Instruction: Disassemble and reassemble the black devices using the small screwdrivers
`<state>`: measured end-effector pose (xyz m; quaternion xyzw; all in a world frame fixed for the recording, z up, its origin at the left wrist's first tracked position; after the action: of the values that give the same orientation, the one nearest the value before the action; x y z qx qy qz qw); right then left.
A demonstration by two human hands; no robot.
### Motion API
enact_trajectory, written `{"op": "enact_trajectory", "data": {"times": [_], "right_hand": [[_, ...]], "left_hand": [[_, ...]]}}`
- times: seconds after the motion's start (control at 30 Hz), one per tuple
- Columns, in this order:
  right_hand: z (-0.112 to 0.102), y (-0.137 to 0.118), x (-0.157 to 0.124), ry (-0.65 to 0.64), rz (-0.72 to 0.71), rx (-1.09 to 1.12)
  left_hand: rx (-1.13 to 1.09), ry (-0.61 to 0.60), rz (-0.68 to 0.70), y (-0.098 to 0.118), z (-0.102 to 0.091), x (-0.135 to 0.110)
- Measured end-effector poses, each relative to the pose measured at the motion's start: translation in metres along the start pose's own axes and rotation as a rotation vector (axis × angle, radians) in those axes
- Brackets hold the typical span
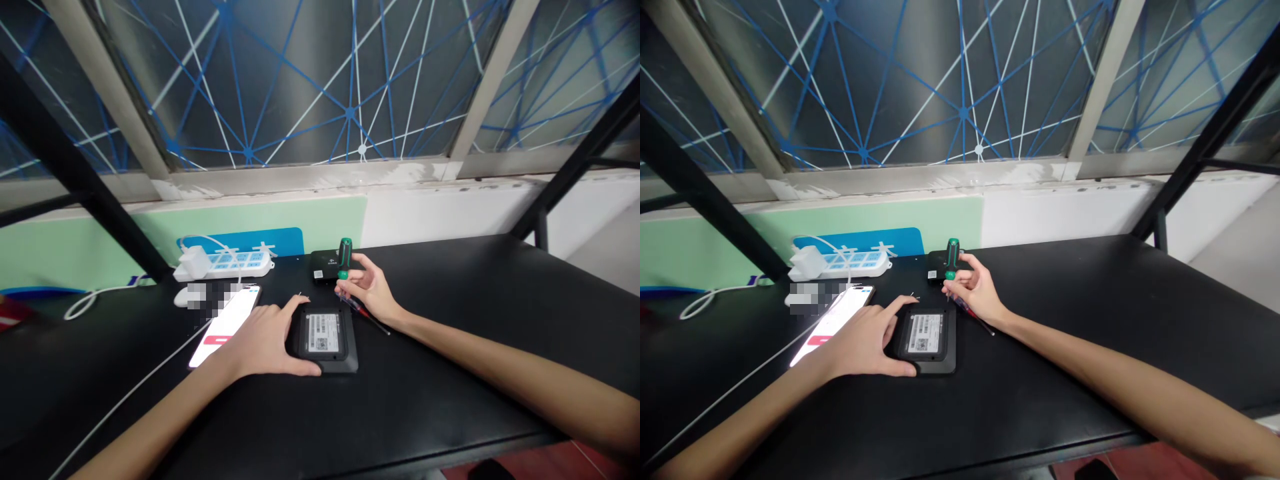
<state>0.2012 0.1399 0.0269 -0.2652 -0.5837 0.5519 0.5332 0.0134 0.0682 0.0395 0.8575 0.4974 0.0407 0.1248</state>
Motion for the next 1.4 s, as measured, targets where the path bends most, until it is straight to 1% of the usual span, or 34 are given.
{"op": "enact_trajectory", "data": {"times": [0.13, 0.3, 0.5, 0.63, 0.77, 0.87, 1.0, 1.1, 1.27, 1.4], "right_hand": [[0.000, 0.001, -0.001, 0.009, -0.025, -0.014], [-0.005, 0.000, 0.001, 0.042, -0.036, -0.026], [-0.021, -0.003, 0.000, 0.153, -0.100, 0.040], [-0.023, 0.002, 0.001, 0.177, -0.059, 0.072], [-0.022, 0.004, 0.000, 0.200, 0.013, 0.006], [-0.019, 0.002, -0.001, 0.184, 0.025, -0.062], [-0.014, -0.006, -0.002, 0.152, -0.062, -0.227], [-0.011, -0.007, -0.002, 0.122, -0.101, -0.268], [-0.009, -0.004, -0.002, 0.100, -0.067, -0.336], [-0.005, -0.002, -0.001, 0.049, -0.016, -0.261]], "left_hand": [[0.009, -0.005, -0.009, 0.000, 0.000, -0.001], [0.004, -0.012, -0.015, 0.000, -0.001, 0.000], [-0.015, -0.005, -0.015, 0.000, -0.002, 0.000], [-0.019, 0.013, -0.024, -0.002, -0.002, 0.001], [-0.021, 0.032, -0.011, -0.003, -0.002, 0.002], [-0.016, 0.038, -0.005, -0.002, -0.002, 0.002], [0.003, 0.023, -0.015, -0.001, -0.002, 0.001], [0.001, 0.020, -0.016, 0.000, -0.002, 0.001], [-0.004, 0.005, -0.013, 0.000, -0.001, 0.001], [-0.011, -0.001, -0.015, 0.000, -0.001, 0.001]]}}
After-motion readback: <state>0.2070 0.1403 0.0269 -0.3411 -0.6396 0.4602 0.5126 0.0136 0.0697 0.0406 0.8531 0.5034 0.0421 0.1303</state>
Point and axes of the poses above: each hand's wrist, its own x-axis towards the middle knuckle, its own z-axis out of the palm, y = z × x, the point moved 7 cm from there along x, towards the middle knuckle, and after that the axes turned 3 degrees about -y, right-handed, at the moved point
